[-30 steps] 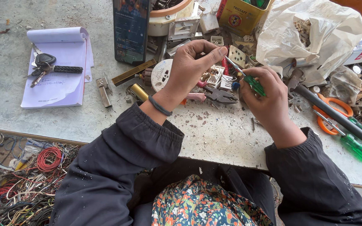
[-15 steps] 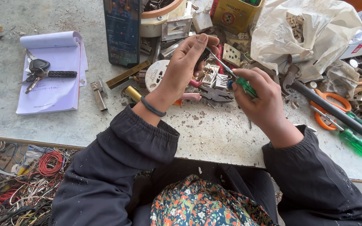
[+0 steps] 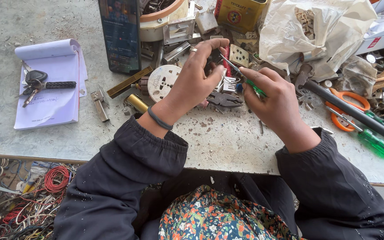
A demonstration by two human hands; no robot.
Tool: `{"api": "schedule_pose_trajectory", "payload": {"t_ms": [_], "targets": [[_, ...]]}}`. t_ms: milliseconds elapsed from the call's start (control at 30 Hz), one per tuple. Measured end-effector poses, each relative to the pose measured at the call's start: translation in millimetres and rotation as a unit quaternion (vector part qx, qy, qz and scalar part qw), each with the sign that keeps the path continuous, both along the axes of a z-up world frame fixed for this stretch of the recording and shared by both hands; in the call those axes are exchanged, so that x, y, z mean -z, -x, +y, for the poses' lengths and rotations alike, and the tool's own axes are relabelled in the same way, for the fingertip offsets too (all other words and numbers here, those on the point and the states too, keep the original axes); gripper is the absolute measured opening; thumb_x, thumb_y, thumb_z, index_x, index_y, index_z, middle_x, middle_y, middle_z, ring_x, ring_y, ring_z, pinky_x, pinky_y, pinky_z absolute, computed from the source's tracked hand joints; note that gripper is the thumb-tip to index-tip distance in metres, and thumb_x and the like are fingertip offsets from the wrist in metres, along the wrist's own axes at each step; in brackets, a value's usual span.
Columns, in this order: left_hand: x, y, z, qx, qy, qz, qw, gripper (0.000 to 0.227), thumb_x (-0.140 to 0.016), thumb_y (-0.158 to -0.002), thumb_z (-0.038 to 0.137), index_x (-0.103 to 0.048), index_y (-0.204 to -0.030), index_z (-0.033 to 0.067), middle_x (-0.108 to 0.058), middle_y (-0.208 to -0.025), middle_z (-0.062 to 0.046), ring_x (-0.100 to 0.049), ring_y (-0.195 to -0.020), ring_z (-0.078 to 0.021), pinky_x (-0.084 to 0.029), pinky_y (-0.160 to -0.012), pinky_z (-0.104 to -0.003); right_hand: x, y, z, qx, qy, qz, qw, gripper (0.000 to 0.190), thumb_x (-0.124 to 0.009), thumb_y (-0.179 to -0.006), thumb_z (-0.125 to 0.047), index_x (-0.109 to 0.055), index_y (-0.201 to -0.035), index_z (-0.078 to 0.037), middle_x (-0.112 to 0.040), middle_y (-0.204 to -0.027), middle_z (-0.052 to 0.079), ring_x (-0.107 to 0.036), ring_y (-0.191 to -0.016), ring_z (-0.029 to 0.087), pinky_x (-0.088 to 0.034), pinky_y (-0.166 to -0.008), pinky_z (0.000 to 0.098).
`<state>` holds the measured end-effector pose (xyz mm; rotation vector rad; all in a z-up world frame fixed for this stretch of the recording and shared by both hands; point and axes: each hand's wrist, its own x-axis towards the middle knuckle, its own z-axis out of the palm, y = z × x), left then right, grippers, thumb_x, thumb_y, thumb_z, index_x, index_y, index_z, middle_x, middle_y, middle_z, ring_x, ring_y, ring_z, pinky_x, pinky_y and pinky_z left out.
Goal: The person disassembles and reassembles small lock mechanisms on a cluttered workbench. They use a hammer, screwdriver, and pliers to remove pins, adjust internal components, and test the lock cylinder with a key.
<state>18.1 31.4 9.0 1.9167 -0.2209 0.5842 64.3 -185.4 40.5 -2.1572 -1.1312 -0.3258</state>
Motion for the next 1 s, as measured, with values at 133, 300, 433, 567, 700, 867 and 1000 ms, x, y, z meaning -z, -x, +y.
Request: {"api": "schedule_pose_trajectory", "payload": {"t_ms": [133, 300, 433, 567, 700, 867, 1000], "targets": [[0, -1, 0, -0.027, -0.115, -0.076, 0.99, 0.042, -0.06, -0.103, 0.004, -0.052, -0.145, 0.0035, -0.063, -0.138, -0.014, -0.062, -0.13, -0.0297, -0.05, -0.111, -0.039, -3, -2, -2, 0.012, 0.017, 0.003, 1.0, 0.031, -0.068, -0.095, -0.011, -0.073, -0.125, -0.008, -0.067, -0.095, 0.012, -0.068, -0.075, 0.031, -0.053, -0.069, 0.0408], [0, 0, 1, -0.015, -0.103, -0.027, 0.994, 0.042, -0.061, -0.104, 0.01, -0.053, -0.145, 0.0052, -0.063, -0.139, -0.013, -0.065, -0.12, -0.0294, -0.054, -0.104, -0.04, -4, -3, -4, 0.007, 0.024, 0.021, 0.999, 0.032, -0.068, -0.094, -0.012, -0.073, -0.125, -0.007, -0.066, -0.092, 0.013, -0.067, -0.073, 0.03, -0.052, -0.067, 0.0406], [-1, 0, -1, -0.022, -0.101, -0.044, 0.994, 0.038, -0.064, -0.106, 0.019, -0.056, -0.141, 0.0052, -0.067, -0.134, -0.012, -0.07, -0.112, -0.0272, -0.058, -0.097, -0.036, -1, -5, -5, -0.027, -0.005, 0.02, 0.999, 0.032, -0.069, -0.095, -0.009, -0.072, -0.126, -0.006, -0.065, -0.093, 0.012, -0.065, -0.072, 0.026, -0.052, -0.069, 0.0376], [-2, 1, -2, -0.035, -0.109, -0.076, 0.991, 0.033, -0.061, -0.111, 0.022, -0.06, -0.139, 0.0052, -0.073, -0.125, -0.011, -0.073, -0.113, -0.0221, -0.06, -0.095, -0.032, 2, -10, -5, -0.038, -0.013, 0.062, 0.997, 0.031, -0.072, -0.094, -0.008, -0.072, -0.125, -0.003, -0.062, -0.086, 0.011, -0.06, -0.068, 0.021, -0.048, -0.064, 0.0352], [0, 0, -1, -0.007, -0.041, -0.064, 0.997, 0.034, -0.058, -0.113, 0.025, -0.059, -0.14, 0.0045, -0.074, -0.124, -0.009, -0.075, -0.114, -0.0175, -0.062, -0.093, -0.029, 6, -14, -5, -0.047, -0.026, 0.058, 0.997, 0.03, -0.073, -0.094, -0.006, -0.072, -0.125, -0.003, -0.062, -0.086, 0.011, -0.06, -0.071, 0.02, -0.048, -0.065, 0.0336], [3, -3, 4, 0.13, 0.22, 0.053, 0.965, 0.039, -0.055, -0.111, 0.025, -0.055, -0.143, 0.0028, -0.074, -0.122, -0.007, -0.06, -0.08, -0.0035, -0.054, -0.067, -0.021, 8, -13, -6, -0.059, -0.065, 0.062, 0.994, 0.03, -0.073, -0.095, -0.004, -0.071, -0.126, -0.003, -0.064, -0.092, 0.01, -0.062, -0.076, 0.018, -0.049, -0.069, 0.0308], [2, -7, 5, 0.2, 0.281, 0.06, 0.937, 0.038, -0.054, -0.113, 0.026, -0.055, -0.143, 0.0021, -0.073, -0.124, -0.007, -0.056, -0.077, -0.0013, -0.052, -0.066, -0.018, 4, -10, -9, -0.049, -0.054, 0.054, 0.996, 0.031, -0.074, -0.094, -0.004, -0.072, -0.125, -0.003, -0.065, -0.092, 0.01, -0.063, -0.076, 0.019, -0.05, -0.068, 0.0314]]}}
